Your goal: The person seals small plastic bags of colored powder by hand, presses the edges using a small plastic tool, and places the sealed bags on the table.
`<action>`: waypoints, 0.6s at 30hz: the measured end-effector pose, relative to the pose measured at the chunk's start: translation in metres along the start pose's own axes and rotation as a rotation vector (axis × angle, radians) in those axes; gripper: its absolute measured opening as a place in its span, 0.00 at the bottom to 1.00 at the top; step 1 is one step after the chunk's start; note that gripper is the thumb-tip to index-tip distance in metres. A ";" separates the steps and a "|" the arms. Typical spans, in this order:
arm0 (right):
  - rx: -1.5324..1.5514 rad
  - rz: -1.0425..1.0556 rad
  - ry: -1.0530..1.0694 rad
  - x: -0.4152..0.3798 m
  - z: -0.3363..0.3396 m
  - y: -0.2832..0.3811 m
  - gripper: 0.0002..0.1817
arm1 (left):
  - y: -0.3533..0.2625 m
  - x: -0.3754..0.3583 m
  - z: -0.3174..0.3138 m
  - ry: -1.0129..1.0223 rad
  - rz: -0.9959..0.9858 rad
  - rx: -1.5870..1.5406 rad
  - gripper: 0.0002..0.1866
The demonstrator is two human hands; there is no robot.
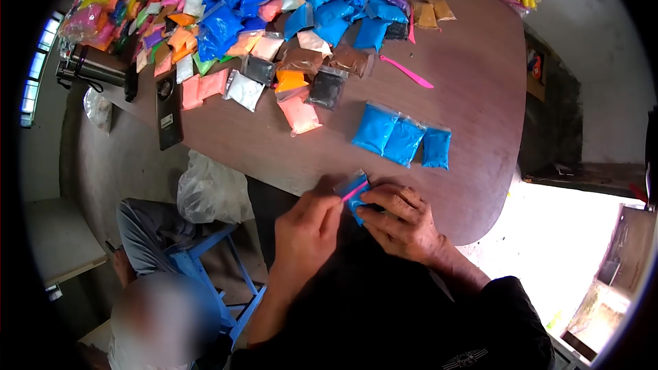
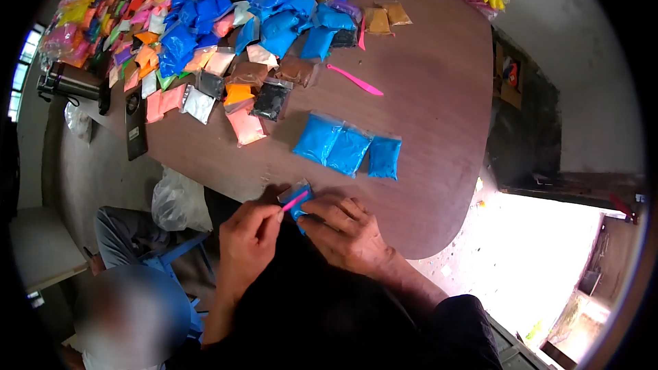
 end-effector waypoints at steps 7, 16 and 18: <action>-0.017 0.020 0.014 0.001 -0.004 0.001 0.19 | 0.032 -0.004 0.002 -0.077 0.064 0.084 0.05; -0.015 0.000 -0.007 -0.001 -0.004 -0.002 0.20 | 0.019 -0.023 -0.007 -0.067 0.010 0.042 0.06; -0.022 0.006 -0.003 -0.001 -0.004 -0.002 0.20 | 0.027 -0.019 -0.003 -0.104 0.034 0.044 0.06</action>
Point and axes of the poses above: each hand's wrist, its own x-axis towards the middle knuckle, its own z-axis out of the back of the hand, y = z × x, the point moved 9 cm from there along x, towards the middle knuckle, and after that the axes turned 5 degrees about x, right-handed, at the moved point
